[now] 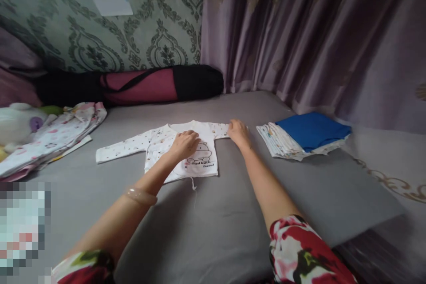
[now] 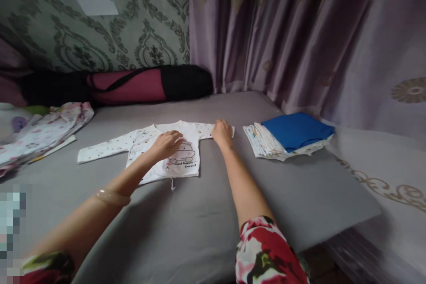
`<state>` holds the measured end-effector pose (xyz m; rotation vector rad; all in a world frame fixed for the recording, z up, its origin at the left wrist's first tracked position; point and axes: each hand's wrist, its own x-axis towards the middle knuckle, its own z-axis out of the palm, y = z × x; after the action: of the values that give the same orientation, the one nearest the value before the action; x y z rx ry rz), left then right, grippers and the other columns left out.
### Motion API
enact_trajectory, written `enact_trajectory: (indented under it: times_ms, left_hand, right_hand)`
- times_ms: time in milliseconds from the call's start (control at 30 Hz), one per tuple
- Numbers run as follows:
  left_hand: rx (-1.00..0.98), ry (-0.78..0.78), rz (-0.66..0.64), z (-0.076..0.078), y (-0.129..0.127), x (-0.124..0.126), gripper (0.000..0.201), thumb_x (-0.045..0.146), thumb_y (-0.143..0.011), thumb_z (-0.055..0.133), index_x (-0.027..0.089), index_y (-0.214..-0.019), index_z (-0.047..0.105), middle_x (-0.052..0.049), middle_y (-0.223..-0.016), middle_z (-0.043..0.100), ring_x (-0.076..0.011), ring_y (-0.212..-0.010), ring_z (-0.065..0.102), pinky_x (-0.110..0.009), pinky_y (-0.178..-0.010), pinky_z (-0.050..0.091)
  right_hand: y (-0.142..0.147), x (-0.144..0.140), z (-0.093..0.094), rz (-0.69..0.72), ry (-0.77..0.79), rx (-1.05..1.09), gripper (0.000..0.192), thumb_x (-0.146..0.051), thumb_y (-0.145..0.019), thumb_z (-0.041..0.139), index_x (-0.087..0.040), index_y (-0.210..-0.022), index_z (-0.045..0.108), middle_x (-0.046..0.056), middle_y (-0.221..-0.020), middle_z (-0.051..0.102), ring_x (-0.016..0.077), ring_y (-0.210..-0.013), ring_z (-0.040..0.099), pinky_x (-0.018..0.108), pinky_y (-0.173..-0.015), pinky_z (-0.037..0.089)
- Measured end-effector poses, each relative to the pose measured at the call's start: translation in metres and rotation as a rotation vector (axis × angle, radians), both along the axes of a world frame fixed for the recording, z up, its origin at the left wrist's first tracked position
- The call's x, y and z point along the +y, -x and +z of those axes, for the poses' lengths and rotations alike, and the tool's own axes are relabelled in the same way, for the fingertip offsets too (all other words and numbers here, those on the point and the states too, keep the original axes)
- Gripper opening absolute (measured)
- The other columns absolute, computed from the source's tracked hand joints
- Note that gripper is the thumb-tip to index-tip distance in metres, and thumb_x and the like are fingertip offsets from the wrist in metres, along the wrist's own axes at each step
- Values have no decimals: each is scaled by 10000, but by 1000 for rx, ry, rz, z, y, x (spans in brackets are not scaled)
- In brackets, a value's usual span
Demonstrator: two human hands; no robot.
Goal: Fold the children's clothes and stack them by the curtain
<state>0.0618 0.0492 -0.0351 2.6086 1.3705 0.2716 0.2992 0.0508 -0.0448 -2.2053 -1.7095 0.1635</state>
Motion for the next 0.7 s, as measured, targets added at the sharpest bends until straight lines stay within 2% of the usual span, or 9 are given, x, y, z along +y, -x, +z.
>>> enact_trajectory:
  times_ms: [100, 200, 333, 433, 533, 700]
  left_hand:
    - [-91, 15, -89, -10, -17, 22, 317, 220, -928, 419, 143, -1174, 604, -160, -1233, 624, -261, -1122, 601, -396, -960, 456]
    - [-136, -2, -132, -22, -30, 43, 337, 179, -911, 417, 133, -1192, 597, -160, -1254, 621, -251, -1164, 591, -375, -992, 458]
    - [-165, 8, -191, -35, -42, 65, 375, 167, -897, 404, 109, -1226, 574, -160, -1294, 603, -232, -1215, 567, -344, -1040, 435]
    - [-187, 34, -196, -44, -46, 72, 416, 236, -910, 419, 71, -1272, 541, -189, -1360, 552, -241, -1281, 517, -338, -1082, 399]
    - [-184, 40, -171, -52, -47, 72, 500, 351, -938, 410, 67, -1343, 484, -200, -1462, 448, -253, -1374, 410, -355, -1140, 322]
    - [-49, 86, -126, -56, -49, 66, 648, 492, -950, 357, 90, -1457, 346, -190, -1565, 279, -298, -1461, 226, -448, -1177, 216]
  right_hand:
    - [-31, 6, -5, -271, 28, -6, 380, -219, -905, 434, -92, -1171, 673, 234, -1196, 626, 329, -1172, 555, 442, -991, 402]
    - [-51, 10, -12, -373, 47, 73, 376, -236, -848, 528, -73, -1147, 688, 271, -1213, 606, 360, -1177, 547, 482, -990, 402]
    - [-63, 20, -19, -409, 103, 240, 407, -280, -780, 621, -85, -1131, 690, 248, -1180, 639, 350, -1099, 605, 456, -916, 458]
    - [-68, 28, -21, -406, 76, 298, 306, -253, -727, 653, -112, -990, 721, 195, -1054, 693, 315, -1015, 645, 398, -866, 479]
    - [-71, 34, -25, -386, -40, 392, 259, -263, -739, 629, -126, -947, 698, 129, -939, 709, 255, -918, 662, 315, -796, 488]
    - [-68, 39, -33, -398, -279, 569, 356, -299, -799, 541, -109, -1090, 623, 112, -976, 692, 195, -864, 643, 265, -751, 490]
